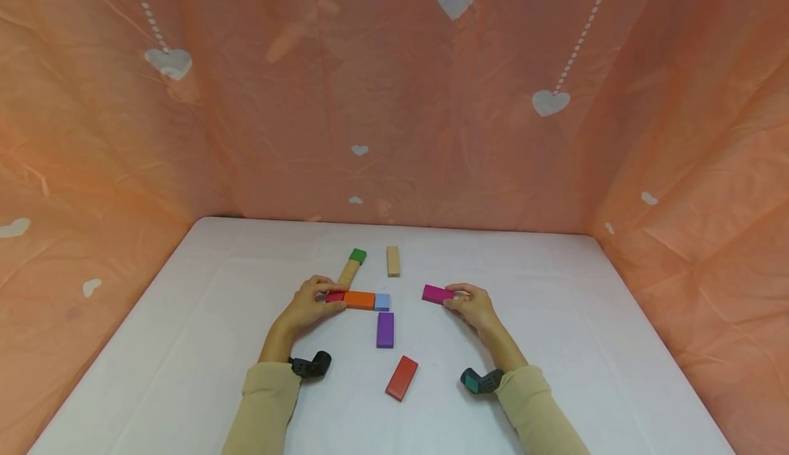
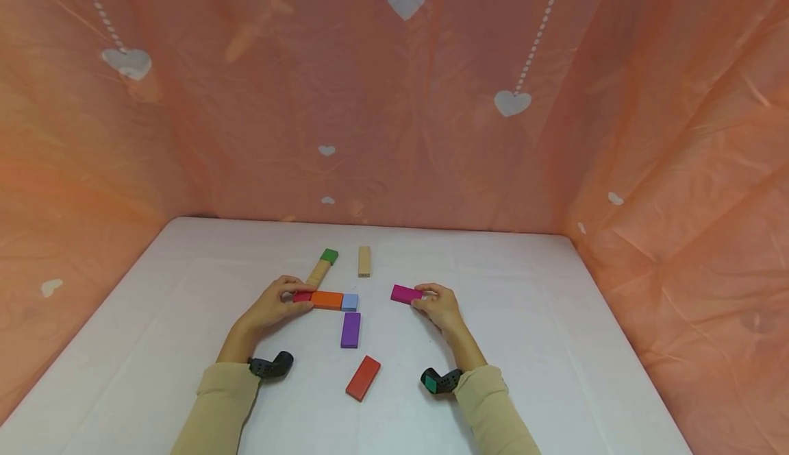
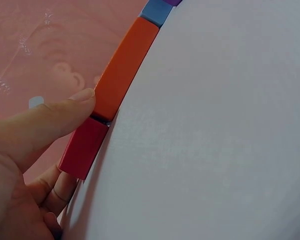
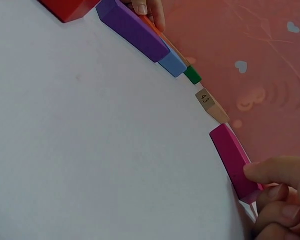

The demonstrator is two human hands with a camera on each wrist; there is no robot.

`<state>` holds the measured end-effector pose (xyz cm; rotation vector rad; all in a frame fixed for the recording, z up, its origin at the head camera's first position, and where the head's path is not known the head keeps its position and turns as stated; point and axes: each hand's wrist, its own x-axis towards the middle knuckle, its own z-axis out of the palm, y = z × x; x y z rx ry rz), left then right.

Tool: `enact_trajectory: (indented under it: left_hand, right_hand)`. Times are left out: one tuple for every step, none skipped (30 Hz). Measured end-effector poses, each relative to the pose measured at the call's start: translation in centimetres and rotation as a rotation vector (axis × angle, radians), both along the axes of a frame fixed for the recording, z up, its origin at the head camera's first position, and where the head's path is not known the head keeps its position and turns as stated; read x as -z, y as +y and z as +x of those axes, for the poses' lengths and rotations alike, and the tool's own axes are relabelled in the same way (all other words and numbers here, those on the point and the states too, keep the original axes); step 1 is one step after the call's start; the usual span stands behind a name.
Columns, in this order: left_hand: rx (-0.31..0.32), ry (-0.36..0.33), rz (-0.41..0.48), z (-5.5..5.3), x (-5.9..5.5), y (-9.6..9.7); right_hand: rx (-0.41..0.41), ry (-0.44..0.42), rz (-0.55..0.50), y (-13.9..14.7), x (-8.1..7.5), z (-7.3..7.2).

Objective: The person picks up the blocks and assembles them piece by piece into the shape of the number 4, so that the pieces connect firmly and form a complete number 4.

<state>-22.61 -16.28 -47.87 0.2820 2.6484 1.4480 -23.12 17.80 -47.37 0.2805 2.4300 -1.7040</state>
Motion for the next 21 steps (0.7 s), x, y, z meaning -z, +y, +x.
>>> enact_trajectory:
  left_hand:
    - [-0.003, 0.000, -0.001, -0.02, -0.02, 0.00]
    - [-0.005, -0.003, -0.001, -0.03, -0.03, 0.00]
    - [-0.003, -0.004, 0.000, -0.02, -0.04, -0.02]
    - [-0.001, -0.005, 0.001, -0.02, -0.05, -0.03]
    - [-0.002, -0.007, 0.005, -0.01, -0.04, -0.04]
    - [-0.002, -0.010, 0.014, 0.02, -0.03, -0.04]
    - [0.000, -0.002, 0.020, 0.07, -0.01, -0.07]
    - [0.004, 0.006, 0.024, 0.13, -0.02, -0.09]
    - [0.009, 0.018, 0.030, 0.19, -0.01, -0.12]
    - [0.010, 0.047, 0.024, 0.27, 0.00, -0.12]
    - [0.013, 0.057, 0.029, 0.33, -0.01, -0.13]
    - [0.017, 0.067, 0.031, 0.36, 0.00, -0.14]
    - [0.021, 0.075, 0.029, 0.38, 0.04, -0.18]
    - [0.020, 0.071, 0.032, 0.36, 0.04, -0.16]
    - [0.018, 0.064, 0.031, 0.31, 0.07, -0.16]
    - [0.014, 0.050, 0.027, 0.24, 0.09, -0.13]
    - [0.011, 0.021, 0.031, 0.16, 0.06, -0.11]
    - [0.007, 0.011, 0.021, 0.13, 0.00, -0.04]
    - [0.005, 0.002, 0.015, 0.09, 0.00, -0.04]
    - [0.001, -0.008, 0.010, 0.03, -0.02, -0.01]
    - [0.000, -0.013, 0.004, 0.00, 0.00, -0.02]
  right_hand:
    - [0.000, 0.001, 0.000, 0.01, 0.01, -0.02]
    - [-0.001, 0.002, -0.002, 0.01, 0.03, -0.01]
    - [-0.002, 0.003, -0.003, 0.01, 0.03, 0.01]
    - [-0.004, 0.002, -0.005, 0.02, 0.04, 0.02]
    - [-0.007, 0.001, -0.006, 0.04, 0.05, 0.04]
    - [-0.009, -0.002, -0.008, 0.04, 0.06, 0.07]
    - [-0.011, -0.004, -0.009, 0.03, 0.08, 0.07]
    - [-0.011, -0.009, -0.011, 0.02, 0.07, 0.10]
    - [-0.012, -0.010, -0.011, 0.02, 0.08, 0.12]
    - [-0.012, -0.011, -0.013, 0.02, 0.07, 0.14]
    - [-0.014, -0.011, -0.012, 0.01, 0.06, 0.16]
    - [-0.013, -0.011, -0.013, -0.01, 0.06, 0.18]
    - [-0.012, -0.009, -0.014, -0.01, 0.07, 0.18]
    - [-0.014, -0.005, -0.015, -0.02, 0.09, 0.19]
    - [-0.017, 0.002, -0.017, -0.06, 0.09, 0.20]
    - [-0.019, 0.006, -0.020, -0.12, 0.09, 0.20]
    - [-0.022, 0.009, -0.021, -0.17, 0.11, 0.19]
    - [-0.025, 0.011, -0.024, -0.23, 0.10, 0.22]
    - [-0.027, 0.015, -0.028, -0.29, 0.10, 0.23]
    - [-0.030, 0.015, -0.028, -0.35, 0.07, 0.26]
    - [-0.032, 0.015, -0.031, -0.40, 0.04, 0.28]
